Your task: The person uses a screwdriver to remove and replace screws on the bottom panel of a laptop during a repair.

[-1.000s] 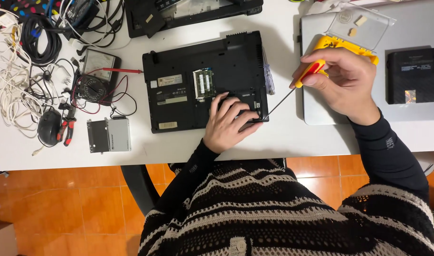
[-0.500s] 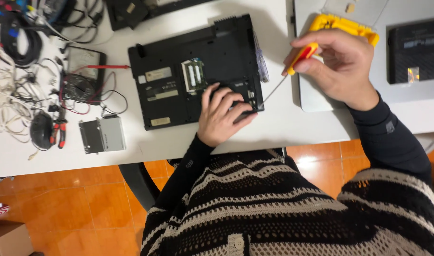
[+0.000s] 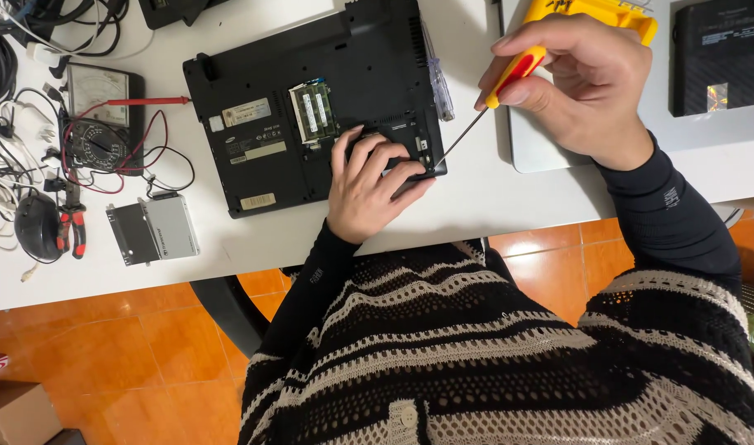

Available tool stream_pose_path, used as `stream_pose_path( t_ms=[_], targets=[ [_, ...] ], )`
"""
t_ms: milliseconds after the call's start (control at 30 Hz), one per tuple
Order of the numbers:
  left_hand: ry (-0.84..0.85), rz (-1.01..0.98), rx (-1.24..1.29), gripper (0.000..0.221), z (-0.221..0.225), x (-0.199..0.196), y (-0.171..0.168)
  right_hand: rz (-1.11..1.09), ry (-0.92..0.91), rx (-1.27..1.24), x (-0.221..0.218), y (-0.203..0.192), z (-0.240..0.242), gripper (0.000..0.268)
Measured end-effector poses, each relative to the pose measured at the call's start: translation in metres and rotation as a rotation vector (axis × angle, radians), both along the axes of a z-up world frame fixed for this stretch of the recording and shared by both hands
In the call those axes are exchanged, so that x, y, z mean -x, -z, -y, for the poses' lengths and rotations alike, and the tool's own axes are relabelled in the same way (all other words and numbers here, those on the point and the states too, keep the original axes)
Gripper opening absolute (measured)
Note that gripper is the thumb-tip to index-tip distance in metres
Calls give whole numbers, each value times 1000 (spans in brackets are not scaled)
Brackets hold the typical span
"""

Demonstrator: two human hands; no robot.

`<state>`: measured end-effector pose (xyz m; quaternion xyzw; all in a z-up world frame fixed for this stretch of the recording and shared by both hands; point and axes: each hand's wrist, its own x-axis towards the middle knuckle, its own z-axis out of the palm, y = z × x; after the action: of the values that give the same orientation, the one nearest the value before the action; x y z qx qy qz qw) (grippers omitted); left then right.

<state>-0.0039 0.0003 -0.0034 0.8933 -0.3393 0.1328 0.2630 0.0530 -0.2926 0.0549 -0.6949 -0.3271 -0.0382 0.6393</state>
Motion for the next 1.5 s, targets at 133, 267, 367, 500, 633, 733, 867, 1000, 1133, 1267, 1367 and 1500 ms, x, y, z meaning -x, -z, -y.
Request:
stream_pose_path(
  t_ms=[133,267,367,500,633,733,867,1000,1133,1267,1367,1500],
  targets=[
    [1,-7,3,25,0,0,0,-17,-7,-16,1,-1,-2,26],
    [2,-11,6,25,-1,0,0,-18,2,-6,0,-1,-3,25],
    [1,-12,3,25,0,0,0,1,-2,0,0,-2,-4,25],
    [-1,-8,1,25,0,0,1,18,-1,10,-1,-2,-5,26],
    [-4,-9,0,25,0,0,1,32,-2,15,-2,-2,-5,26],
    [-7,-4,-1,25,0,0,2,5,1,1,0,-2,-5,26],
    [-5,-8,3,25,0,0,1,11,3,4,1,-3,-5,27],
    [-5,-8,2,24,0,0,0,35,-2,12,0,-8,-7,30],
    [-5,-10,5,24,0,0,0,97,2,67,0,-16,-9,34],
    [-3,-6,7,24,0,0,0,136,-22,82,1,-11,-5,31],
    [-3,-7,5,24,0,0,-1,134,0,119,3,-16,-8,31],
    [-3,-7,7,23,0,0,0,290,-11,97,-6,-25,-16,28]
  ],
)
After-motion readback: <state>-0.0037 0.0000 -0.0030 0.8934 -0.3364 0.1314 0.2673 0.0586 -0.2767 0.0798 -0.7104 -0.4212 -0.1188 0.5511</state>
